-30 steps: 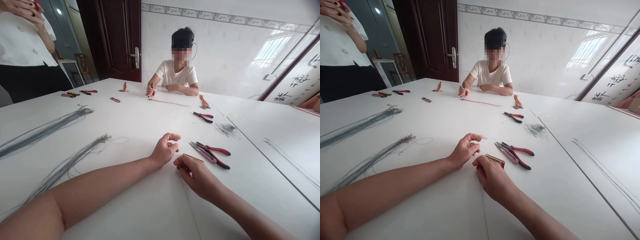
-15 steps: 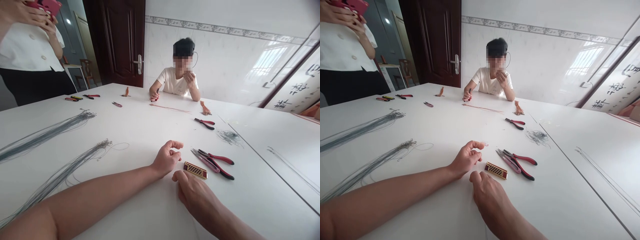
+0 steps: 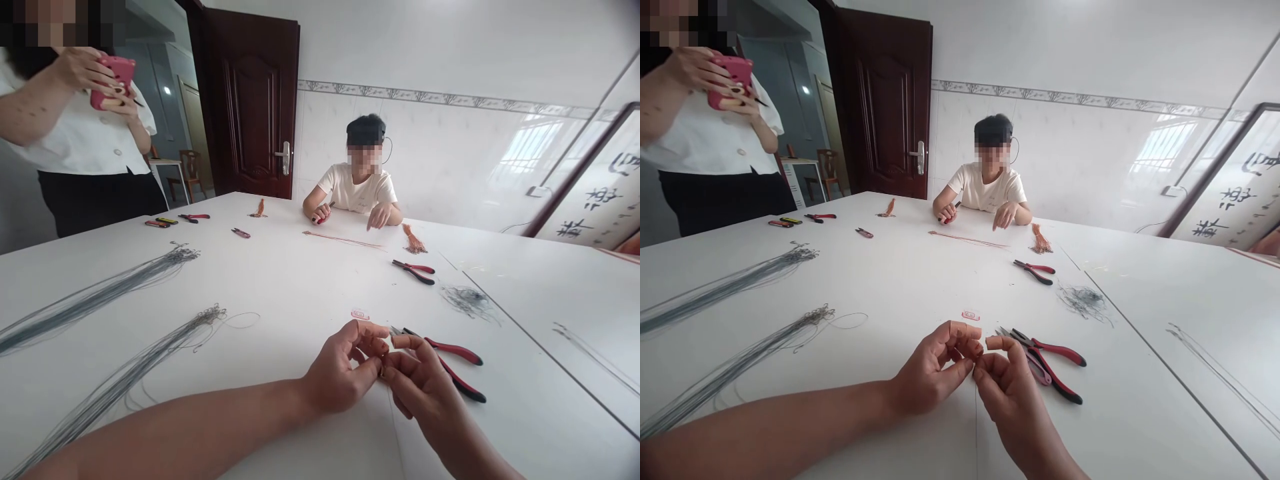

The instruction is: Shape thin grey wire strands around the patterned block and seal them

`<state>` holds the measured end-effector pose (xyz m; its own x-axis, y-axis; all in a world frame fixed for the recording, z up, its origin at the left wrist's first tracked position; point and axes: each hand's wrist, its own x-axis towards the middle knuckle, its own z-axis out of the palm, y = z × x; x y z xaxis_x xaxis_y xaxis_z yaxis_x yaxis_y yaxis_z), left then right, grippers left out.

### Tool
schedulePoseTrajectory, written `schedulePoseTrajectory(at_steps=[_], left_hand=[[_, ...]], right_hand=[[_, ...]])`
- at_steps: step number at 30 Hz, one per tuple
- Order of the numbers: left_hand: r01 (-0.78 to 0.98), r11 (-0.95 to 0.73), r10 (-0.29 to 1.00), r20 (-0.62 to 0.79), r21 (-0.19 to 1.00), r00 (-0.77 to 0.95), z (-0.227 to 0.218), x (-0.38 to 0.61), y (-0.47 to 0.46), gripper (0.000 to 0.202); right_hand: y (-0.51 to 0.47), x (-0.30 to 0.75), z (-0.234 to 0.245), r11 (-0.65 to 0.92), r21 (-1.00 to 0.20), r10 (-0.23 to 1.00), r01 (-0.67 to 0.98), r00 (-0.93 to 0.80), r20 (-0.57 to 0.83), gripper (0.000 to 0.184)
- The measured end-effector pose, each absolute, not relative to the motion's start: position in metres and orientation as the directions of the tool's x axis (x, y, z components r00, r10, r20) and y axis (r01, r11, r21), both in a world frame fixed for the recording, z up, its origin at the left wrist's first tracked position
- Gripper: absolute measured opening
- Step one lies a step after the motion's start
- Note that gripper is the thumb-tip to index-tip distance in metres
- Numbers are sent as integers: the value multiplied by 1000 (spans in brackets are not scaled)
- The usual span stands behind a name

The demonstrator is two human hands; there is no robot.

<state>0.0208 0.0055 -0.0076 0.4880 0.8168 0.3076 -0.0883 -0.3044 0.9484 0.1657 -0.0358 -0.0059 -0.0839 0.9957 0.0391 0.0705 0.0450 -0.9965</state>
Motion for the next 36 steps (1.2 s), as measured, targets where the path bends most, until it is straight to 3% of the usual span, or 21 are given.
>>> schedulePoseTrajectory(at_steps=[7,11,14,20,24,29,36], left_hand=[[-98,-433,764,423,896,488,-6,20,7,27],[-116,-417,749,413,901,518,-6,21,8,27],[-149,-339,754,363,929,548,-3,20,8,26],[-222,41,807,99,974,582,4,21,6,32],[-201,82,835,43,976,549,6,21,6,37],[-217,109,843,26,970,538,2,22,7,36],[-200,153,837,-19,968,547,0,22,5,36]], right_hand=[[-38,168,1,-18,-1000,997,20,-79,-20,24],[-38,170,3,-47,-998,996,-46,-75,-44,25],[-37,171,5,-81,-995,994,-55,-77,-77,23],[-36,174,5,-18,-998,1000,-65,-27,-17,20],[-35,177,6,53,-999,998,-7,34,53,20],[-35,176,4,88,-996,996,12,-21,88,27],[-36,173,0,91,-989,994,116,-65,84,19]])
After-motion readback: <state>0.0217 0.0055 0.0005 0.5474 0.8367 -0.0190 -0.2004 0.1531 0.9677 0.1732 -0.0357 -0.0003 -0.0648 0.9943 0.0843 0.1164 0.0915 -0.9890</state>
